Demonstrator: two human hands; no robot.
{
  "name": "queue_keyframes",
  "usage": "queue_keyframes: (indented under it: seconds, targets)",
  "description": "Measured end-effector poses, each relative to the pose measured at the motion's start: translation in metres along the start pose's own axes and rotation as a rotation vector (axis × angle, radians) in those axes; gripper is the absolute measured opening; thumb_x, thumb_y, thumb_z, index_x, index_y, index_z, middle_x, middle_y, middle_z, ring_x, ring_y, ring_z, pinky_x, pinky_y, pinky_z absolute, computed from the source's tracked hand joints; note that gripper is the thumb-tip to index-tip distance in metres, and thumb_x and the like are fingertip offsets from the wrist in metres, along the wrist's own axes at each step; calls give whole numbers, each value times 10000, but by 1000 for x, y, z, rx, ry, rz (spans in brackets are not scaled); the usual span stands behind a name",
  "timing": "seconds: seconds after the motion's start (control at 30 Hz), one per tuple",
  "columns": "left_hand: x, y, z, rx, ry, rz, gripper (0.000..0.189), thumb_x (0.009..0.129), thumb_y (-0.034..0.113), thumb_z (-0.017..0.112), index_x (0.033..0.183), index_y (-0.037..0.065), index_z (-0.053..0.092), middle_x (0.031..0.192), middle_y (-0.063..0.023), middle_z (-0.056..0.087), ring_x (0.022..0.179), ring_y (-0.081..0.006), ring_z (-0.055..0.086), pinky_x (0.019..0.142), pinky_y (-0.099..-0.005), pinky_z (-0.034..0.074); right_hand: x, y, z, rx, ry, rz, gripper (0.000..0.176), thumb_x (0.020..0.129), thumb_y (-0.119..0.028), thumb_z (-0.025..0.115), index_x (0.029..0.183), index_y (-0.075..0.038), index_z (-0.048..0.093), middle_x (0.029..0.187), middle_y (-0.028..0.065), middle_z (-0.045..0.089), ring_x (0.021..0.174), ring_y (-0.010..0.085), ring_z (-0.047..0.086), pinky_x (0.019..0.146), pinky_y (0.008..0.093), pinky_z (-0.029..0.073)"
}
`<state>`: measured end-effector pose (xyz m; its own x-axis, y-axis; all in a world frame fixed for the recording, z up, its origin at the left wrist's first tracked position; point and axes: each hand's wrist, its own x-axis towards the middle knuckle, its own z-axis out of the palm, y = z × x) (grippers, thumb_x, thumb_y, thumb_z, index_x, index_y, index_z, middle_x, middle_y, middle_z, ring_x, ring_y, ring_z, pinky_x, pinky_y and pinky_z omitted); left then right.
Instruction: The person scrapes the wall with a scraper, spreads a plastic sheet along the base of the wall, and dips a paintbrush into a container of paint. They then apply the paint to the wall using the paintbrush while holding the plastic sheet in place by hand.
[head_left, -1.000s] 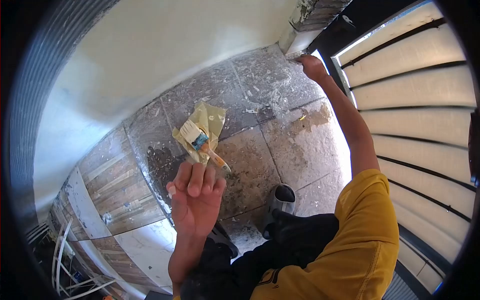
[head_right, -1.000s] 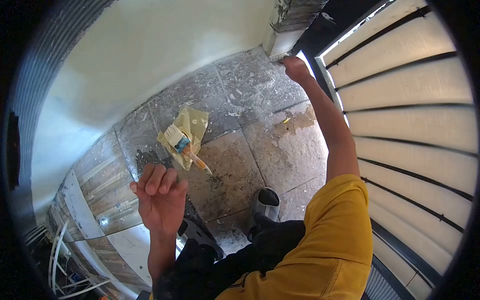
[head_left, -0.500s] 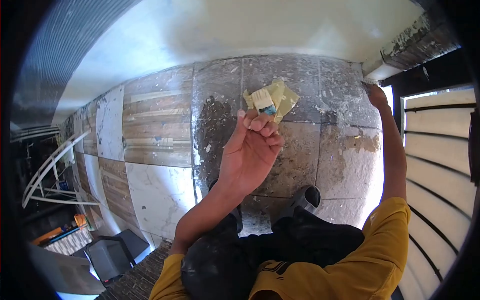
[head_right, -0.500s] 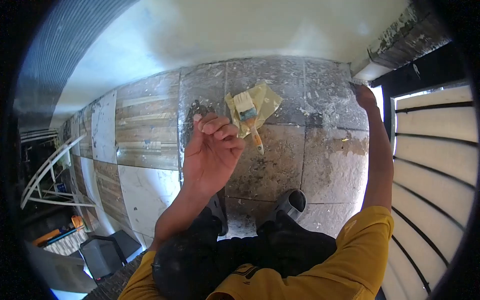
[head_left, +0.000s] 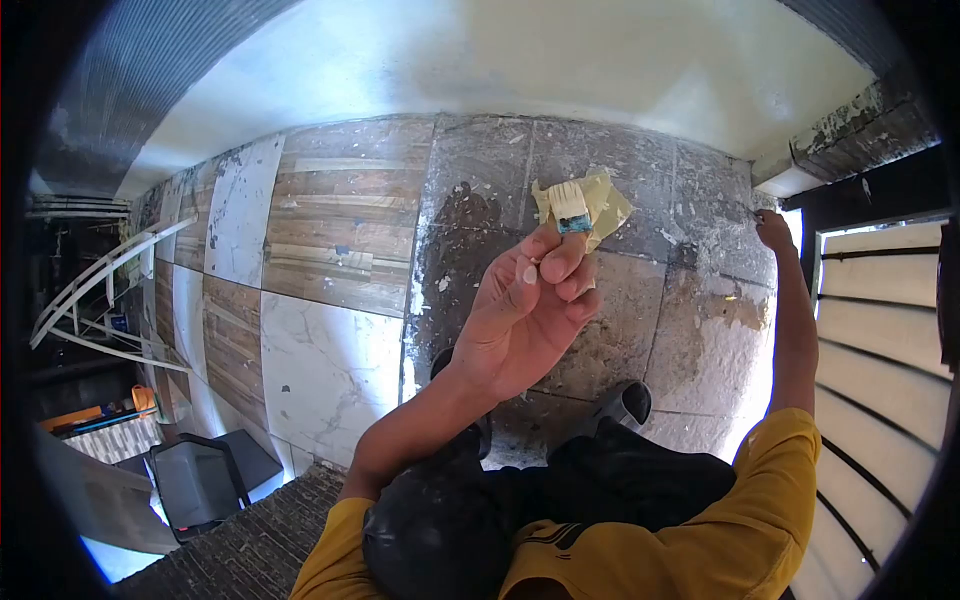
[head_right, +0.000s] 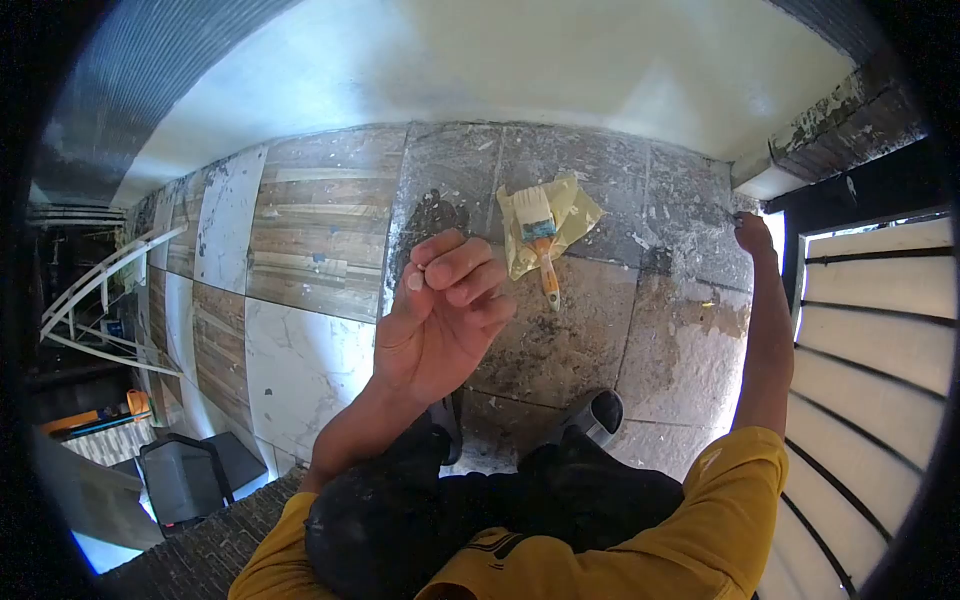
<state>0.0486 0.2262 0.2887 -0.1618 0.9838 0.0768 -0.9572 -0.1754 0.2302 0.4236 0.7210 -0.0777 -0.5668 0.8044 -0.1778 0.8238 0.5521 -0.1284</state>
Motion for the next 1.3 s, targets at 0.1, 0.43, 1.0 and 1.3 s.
queue_keyframes:
  seconds: [0.1,0.43,1.0,1.3]
  targets:
    - [-7,2,3,34,-19,16,190,975,161,719,1077,217,569,1003,81,543,966,-77,523,842,-280,425,-4,4,-3,-30,17,-44,355,828,-118,673,1180,-83,707,1097,205,720,1048,411,675,936,490,538]
    - [-18,8,13,92,-57,43,197,993,167,699,1066,219,523,989,83,514,933,-68,499,819,-283,415,-15,-21,-23,-34,-78,69,331,861,-121,664,1188,-98,709,1071,234,726,1041,415,690,927,493,552]
    - [-19,3,11,158,-61,56,220,992,133,693,988,198,483,876,60,539,816,-72,498,759,-269,428,-20,-20,-22,-17,-118,99,345,856,-123,643,1194,-125,712,1126,221,724,1096,399,684,973,481,543]
    - [-19,2,13,197,-41,65,249,972,155,721,960,195,476,839,56,541,771,-69,479,726,-270,400,-20,-12,-14,-19,-65,74,342,823,-118,661,1159,-77,707,1116,219,719,1078,420,675,963,485,537]
